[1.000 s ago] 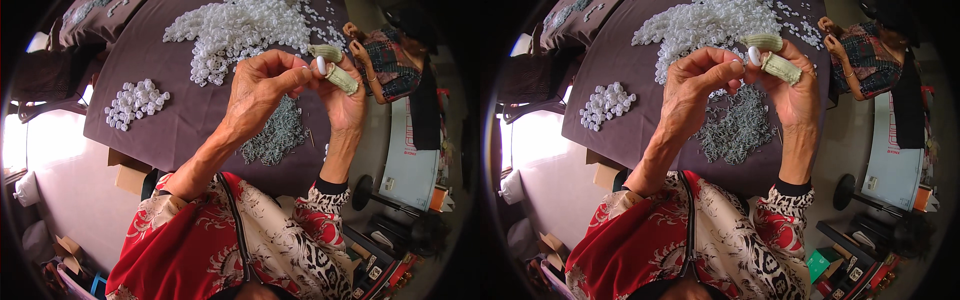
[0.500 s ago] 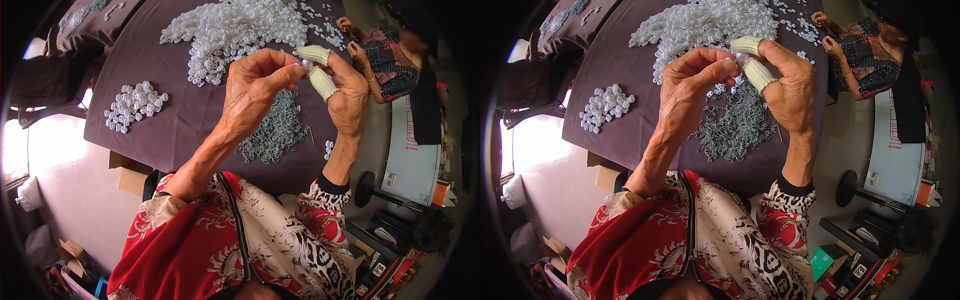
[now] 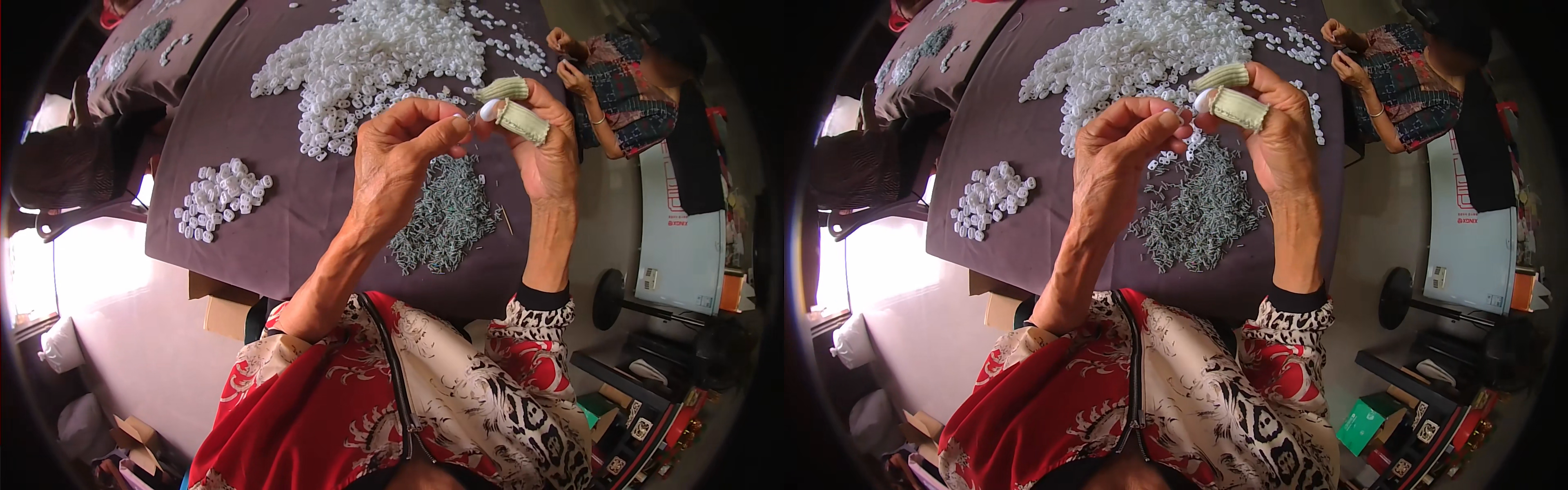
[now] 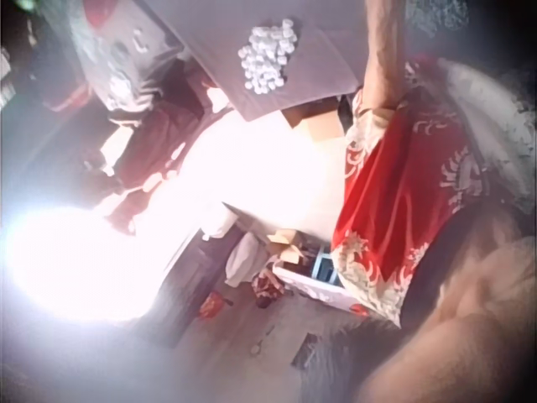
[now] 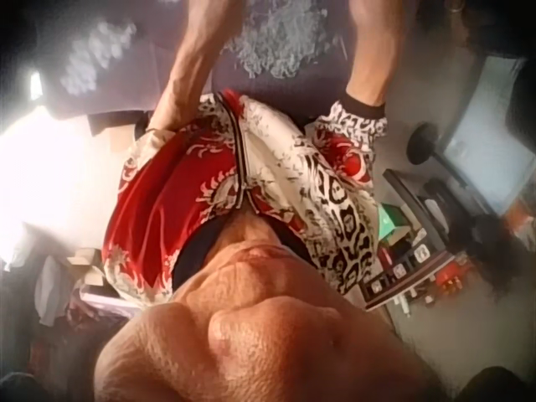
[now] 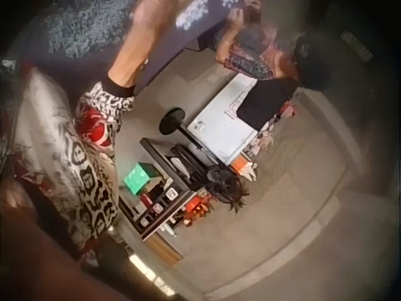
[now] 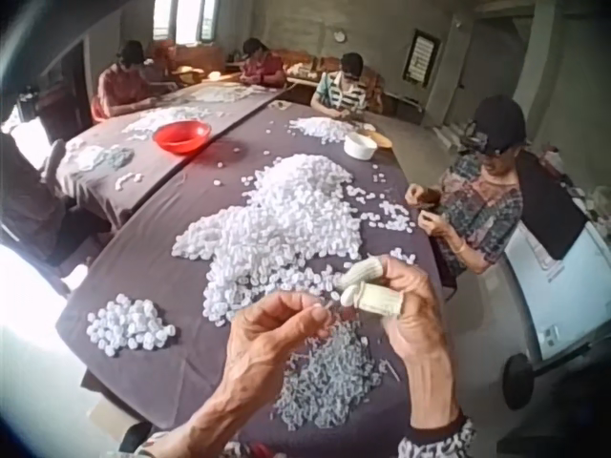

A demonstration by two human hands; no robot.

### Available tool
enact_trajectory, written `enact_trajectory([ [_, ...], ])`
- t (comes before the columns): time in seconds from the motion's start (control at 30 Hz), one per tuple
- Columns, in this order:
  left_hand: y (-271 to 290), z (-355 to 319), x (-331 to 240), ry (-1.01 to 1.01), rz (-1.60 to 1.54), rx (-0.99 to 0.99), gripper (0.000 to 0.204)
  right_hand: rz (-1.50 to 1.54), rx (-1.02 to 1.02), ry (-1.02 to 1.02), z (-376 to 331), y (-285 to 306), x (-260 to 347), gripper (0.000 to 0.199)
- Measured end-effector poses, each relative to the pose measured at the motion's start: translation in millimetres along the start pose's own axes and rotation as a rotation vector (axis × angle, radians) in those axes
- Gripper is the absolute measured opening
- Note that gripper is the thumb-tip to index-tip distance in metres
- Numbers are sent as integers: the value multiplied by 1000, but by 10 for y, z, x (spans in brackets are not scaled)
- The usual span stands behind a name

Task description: The person assembles plastic cord stoppers by picking up plastic components and metal pins from the table and fitting them together by hand.

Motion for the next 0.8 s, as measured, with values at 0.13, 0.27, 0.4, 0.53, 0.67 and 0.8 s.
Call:
enact_trajectory([
  [0.13,-22,-15,-26,-28,15,-4,11,34,-34,-19,-26,-54,-6,19],
  [0.27,-14,-16,-45,-34,17,-16,11,-63,-37,4,-49,-81,48,20],
  [0.4,14,-6,-23,-29,33,-15,13,-276,-49,37,-77,-51,65,21],
  [0.53,-6,1,-5,-12,23,-14,14,-195,-35,106,-81,-56,64,20],
  [0.67,34,20,32,-15,11,-10,15,-237,-43,34,-77,-92,22,20],
  [0.8,38,20,36,-19,18,5,14,-352,46,-42,-47,-63,-58,20],
])
Point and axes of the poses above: each hand's wrist, its own z-axis towards the middle knuckle, its own y-axis out of the back of the hand, x = y × z, the point moved 10 cm from there along z, towards the middle knuckle, and after that the axes turned 6 degrees about -z, right-handed, at the moved point
